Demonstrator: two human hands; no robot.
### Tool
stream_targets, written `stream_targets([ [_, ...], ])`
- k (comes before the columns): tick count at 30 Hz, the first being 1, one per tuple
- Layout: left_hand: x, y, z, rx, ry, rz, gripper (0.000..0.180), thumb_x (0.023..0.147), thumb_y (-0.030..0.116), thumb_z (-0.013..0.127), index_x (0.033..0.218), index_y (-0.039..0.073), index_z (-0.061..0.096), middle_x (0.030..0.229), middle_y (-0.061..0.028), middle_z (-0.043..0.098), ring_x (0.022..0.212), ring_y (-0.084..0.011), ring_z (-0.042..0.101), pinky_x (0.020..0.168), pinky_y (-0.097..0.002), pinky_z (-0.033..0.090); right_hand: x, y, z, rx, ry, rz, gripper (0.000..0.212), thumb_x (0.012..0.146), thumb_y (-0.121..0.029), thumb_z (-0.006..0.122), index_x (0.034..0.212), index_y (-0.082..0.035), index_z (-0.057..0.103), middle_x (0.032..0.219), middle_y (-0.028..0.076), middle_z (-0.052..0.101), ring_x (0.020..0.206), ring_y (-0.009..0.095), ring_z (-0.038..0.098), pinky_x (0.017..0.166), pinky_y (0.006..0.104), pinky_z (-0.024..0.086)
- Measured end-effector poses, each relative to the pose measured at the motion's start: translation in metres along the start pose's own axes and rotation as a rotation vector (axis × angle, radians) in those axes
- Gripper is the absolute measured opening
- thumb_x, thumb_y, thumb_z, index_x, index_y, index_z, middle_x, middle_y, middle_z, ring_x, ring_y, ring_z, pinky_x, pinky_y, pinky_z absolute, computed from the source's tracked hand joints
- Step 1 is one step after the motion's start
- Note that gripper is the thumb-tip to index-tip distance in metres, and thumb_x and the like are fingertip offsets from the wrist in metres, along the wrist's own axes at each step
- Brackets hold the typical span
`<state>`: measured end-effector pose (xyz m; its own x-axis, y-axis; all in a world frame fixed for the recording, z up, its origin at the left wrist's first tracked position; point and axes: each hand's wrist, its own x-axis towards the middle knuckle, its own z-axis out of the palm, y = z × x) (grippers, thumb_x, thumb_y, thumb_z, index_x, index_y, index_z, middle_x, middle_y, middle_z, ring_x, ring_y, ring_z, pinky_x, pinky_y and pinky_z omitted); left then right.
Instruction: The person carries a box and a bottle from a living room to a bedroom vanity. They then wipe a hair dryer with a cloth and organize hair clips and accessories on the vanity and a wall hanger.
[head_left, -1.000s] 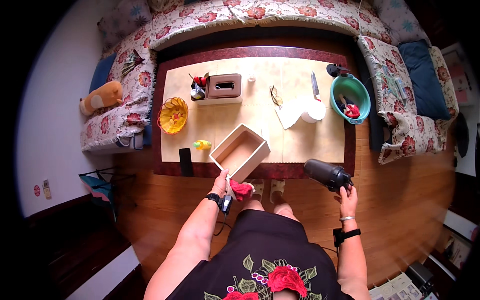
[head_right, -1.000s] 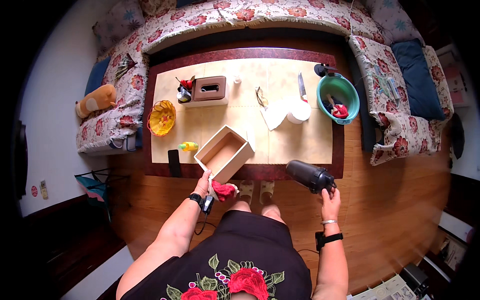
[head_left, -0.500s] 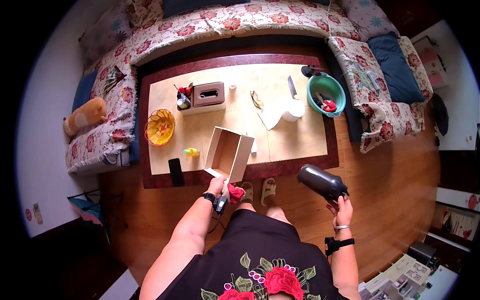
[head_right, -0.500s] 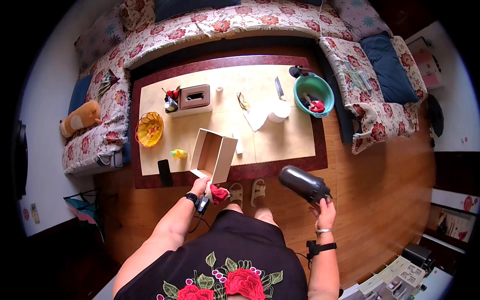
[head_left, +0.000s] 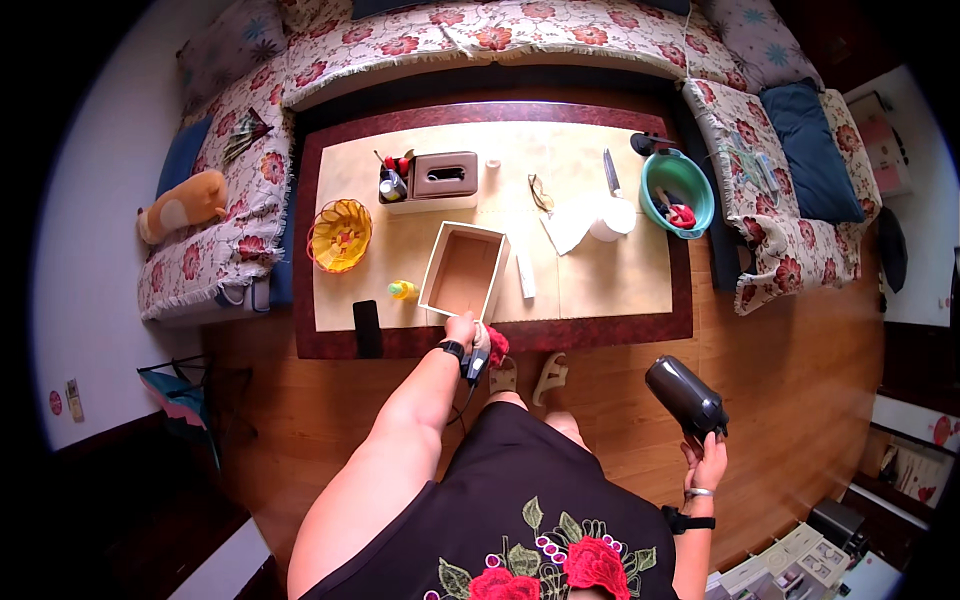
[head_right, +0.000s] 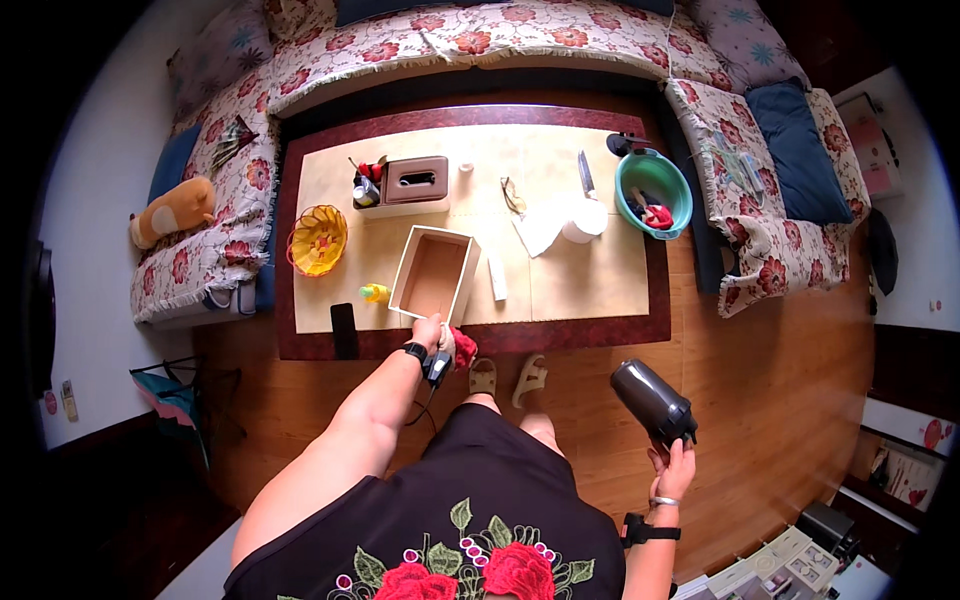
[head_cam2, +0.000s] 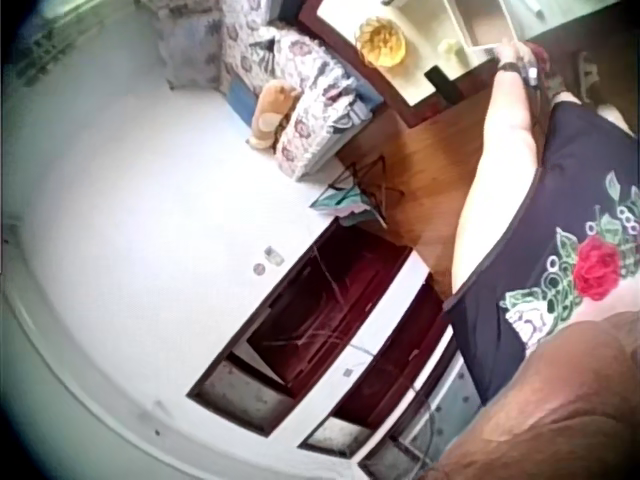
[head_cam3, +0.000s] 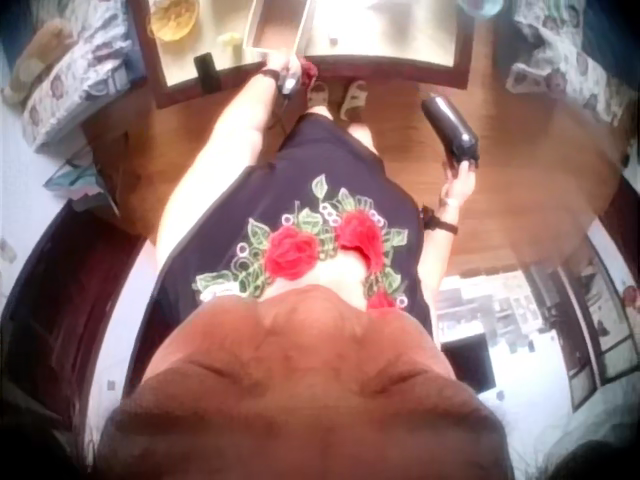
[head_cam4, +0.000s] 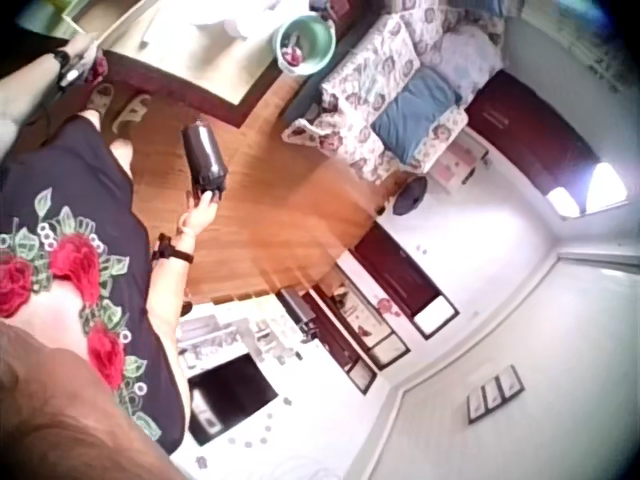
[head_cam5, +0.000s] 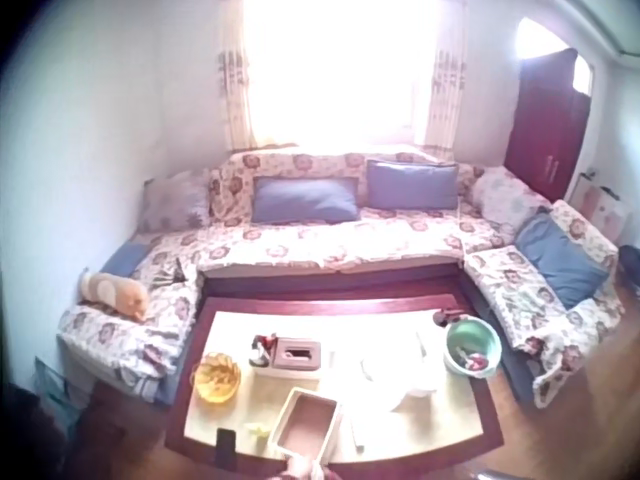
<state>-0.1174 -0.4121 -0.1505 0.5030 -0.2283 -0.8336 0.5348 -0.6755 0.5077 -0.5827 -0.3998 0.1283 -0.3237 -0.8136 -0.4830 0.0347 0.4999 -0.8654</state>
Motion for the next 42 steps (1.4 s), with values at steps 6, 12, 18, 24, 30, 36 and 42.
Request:
stream_targets([
  [6,0.012,0.003,0.002,-0.254,-0.258,-0.066,0.026,0.09,0.025,0.056,0.077,0.003,0.058,0.06,-0.0053,0.053,0.05,-0.0164,0.049,0.046,-0.0342,0.038,-0.004,0.0,-0.002,-0.028,-0.002,0.041,0.033,0.097,-0.023,0.053,0.123,-0.004,0.047,0.113,0.011,0.061,0.091,0.022,0.067,0.066,0.0315,0.057],
  [12,-0.046,0.011,0.021,-0.456,-0.818,-0.466,0.049,0.087,0.054,0.057,0.098,0.007,0.063,0.095,-0.0112,0.067,0.09,-0.0275,0.063,0.084,-0.0455,0.05,-0.003,-0.011,0.008,-0.074,-0.036,0.011,0.036,0.097,-0.023,0.052,0.127,-0.005,0.045,0.117,0.008,0.059,0.095,0.021,0.065,0.072,0.0353,0.056],
  [18,-0.125,0.042,0.013,-0.425,-0.972,-0.339,0.042,0.089,0.02,0.06,0.125,0.001,0.049,0.123,-0.0176,0.058,0.108,-0.031,0.059,0.097,-0.0442,0.048,0.014,-0.017,0.045,0.042,-0.213,0.056,0.035,0.096,-0.021,0.053,0.127,-0.005,0.048,0.11,0.006,0.062,0.091,0.018,0.065,0.073,0.034,0.055],
  [24,-0.217,0.071,0.072,0.034,-1.359,-0.057,0.099,0.083,0.036,0.071,0.151,0.009,0.004,0.149,-0.0201,0.027,0.11,-0.0272,0.058,0.096,-0.0399,0.047,0.018,-0.034,0.036,0.148,-0.333,0.062,0.04,0.094,-0.026,0.056,0.126,-0.003,0.049,0.104,0.007,0.065,0.084,0.016,0.066,0.071,0.0315,0.057],
  [30,-0.308,0.061,0.16,0.059,-1.567,0.134,0.1,0.074,0.042,0.078,0.147,0.006,0.021,0.141,-0.0115,0.039,0.128,-0.0208,0.041,0.109,-0.0354,0.032,0.031,-0.034,-0.035,0.242,-0.262,-0.044,0.041,0.094,-0.024,0.057,0.127,-0.002,0.048,0.101,0.007,0.065,0.083,0.016,0.067,0.071,0.03,0.056],
  [36,-0.389,0.008,0.255,0.252,-1.649,0.324,0.093,0.069,0.015,0.085,0.144,0.008,0.03,0.131,-0.0069,0.047,0.121,-0.0186,0.046,0.105,-0.0332,0.036,0.055,-0.03,-0.152,0.612,-0.161,-0.235,0.044,0.093,-0.022,0.061,0.132,-0.008,0.046,0.118,0.005,0.058,0.1,0.019,0.062,0.084,0.0331,0.053],
  [42,-0.474,-0.058,0.373,0.481,-1.715,0.516,0.095,0.067,0.015,0.086,0.144,0.006,0.031,0.134,-0.0076,0.046,0.123,-0.019,0.045,0.105,-0.0335,0.035,0.088,-0.043,-0.284,0.715,-0.088,-0.369,0.056,0.086,-0.022,0.07,0.133,-0.006,0.043,0.122,0.004,0.056,0.113,0.016,0.054,0.096,0.0306,0.044],
])
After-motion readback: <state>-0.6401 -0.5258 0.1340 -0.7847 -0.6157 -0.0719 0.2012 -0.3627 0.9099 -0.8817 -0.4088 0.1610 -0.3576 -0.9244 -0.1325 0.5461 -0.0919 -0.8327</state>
